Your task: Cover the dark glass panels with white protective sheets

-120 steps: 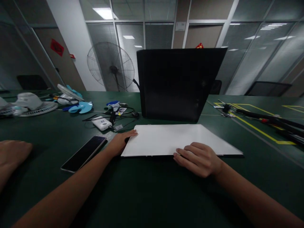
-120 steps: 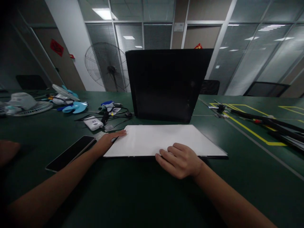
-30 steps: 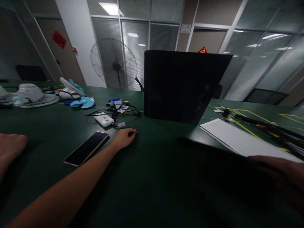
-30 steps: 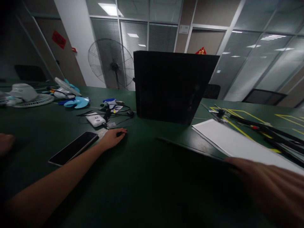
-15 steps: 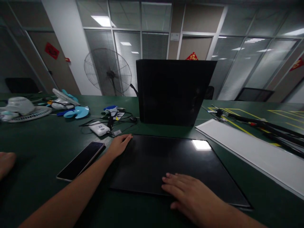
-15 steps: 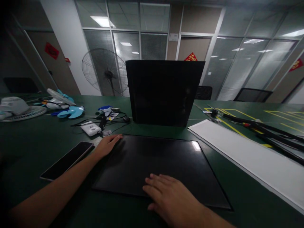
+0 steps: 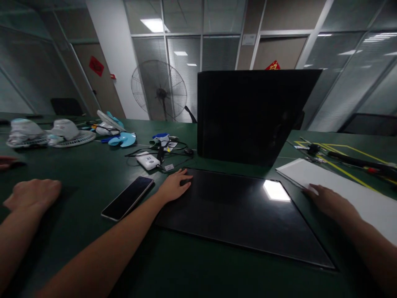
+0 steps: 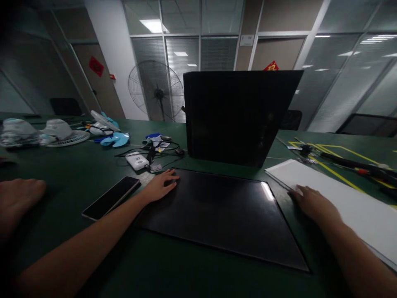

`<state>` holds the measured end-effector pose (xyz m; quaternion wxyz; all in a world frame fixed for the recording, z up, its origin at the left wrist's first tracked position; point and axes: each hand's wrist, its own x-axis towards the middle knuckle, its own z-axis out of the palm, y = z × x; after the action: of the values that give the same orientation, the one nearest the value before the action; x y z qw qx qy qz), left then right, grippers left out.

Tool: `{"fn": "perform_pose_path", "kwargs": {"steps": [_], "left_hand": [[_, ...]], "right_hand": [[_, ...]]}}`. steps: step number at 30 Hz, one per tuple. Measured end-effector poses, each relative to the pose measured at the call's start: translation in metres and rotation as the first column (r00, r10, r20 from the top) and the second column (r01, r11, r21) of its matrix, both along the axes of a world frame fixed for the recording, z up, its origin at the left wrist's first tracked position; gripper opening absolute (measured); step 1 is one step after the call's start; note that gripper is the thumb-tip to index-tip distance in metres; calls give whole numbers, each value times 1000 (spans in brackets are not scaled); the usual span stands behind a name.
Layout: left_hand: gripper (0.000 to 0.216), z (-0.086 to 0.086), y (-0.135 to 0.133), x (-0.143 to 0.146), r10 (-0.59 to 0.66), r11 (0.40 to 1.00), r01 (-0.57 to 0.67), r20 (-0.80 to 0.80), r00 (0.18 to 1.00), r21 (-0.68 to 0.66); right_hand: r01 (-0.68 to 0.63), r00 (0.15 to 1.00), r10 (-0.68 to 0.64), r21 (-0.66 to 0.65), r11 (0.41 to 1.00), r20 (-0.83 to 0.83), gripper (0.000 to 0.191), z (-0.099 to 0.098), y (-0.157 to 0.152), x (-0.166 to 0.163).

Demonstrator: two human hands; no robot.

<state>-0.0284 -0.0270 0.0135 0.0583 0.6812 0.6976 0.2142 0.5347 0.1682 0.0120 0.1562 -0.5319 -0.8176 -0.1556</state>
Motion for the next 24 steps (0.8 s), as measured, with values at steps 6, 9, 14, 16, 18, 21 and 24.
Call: {"fn": "perform_pose_path", "kwargs": {"steps": [6, 9, 14, 16, 18, 21, 24], "left_hand": [[35, 3, -6, 6, 189, 977, -196, 81, 979, 81], [32, 7, -11, 9, 221, 969, -232, 120, 968, 88], [36, 6, -12, 11, 151, 984, -162, 133, 980, 77], [44, 4, -10, 12, 99, 992, -107, 106, 989, 67], [54, 2, -8, 15, 72, 996, -76, 81, 994, 40], [62, 2, -7, 21, 77, 997, -77, 71, 995, 9], [65, 1, -6, 23, 64, 998, -65, 90, 994, 10]], "right_hand": [[85, 995, -82, -53, 995, 55, 49, -5, 2, 3], [147, 988, -146, -22, 989, 41, 54, -3, -3, 1], [245, 969, -246, 48, 968, 10, 63, 23, -32, -27], [236, 971, -238, 59, 970, 23, 60, 39, -52, -51], [198, 976, -201, 49, 979, 80, 52, 52, -74, -81], [96, 982, -98, 19, 995, 159, 38, 57, -109, -128], [-131, 969, 149, -101, 986, 197, 31, 48, -149, -172]]}}
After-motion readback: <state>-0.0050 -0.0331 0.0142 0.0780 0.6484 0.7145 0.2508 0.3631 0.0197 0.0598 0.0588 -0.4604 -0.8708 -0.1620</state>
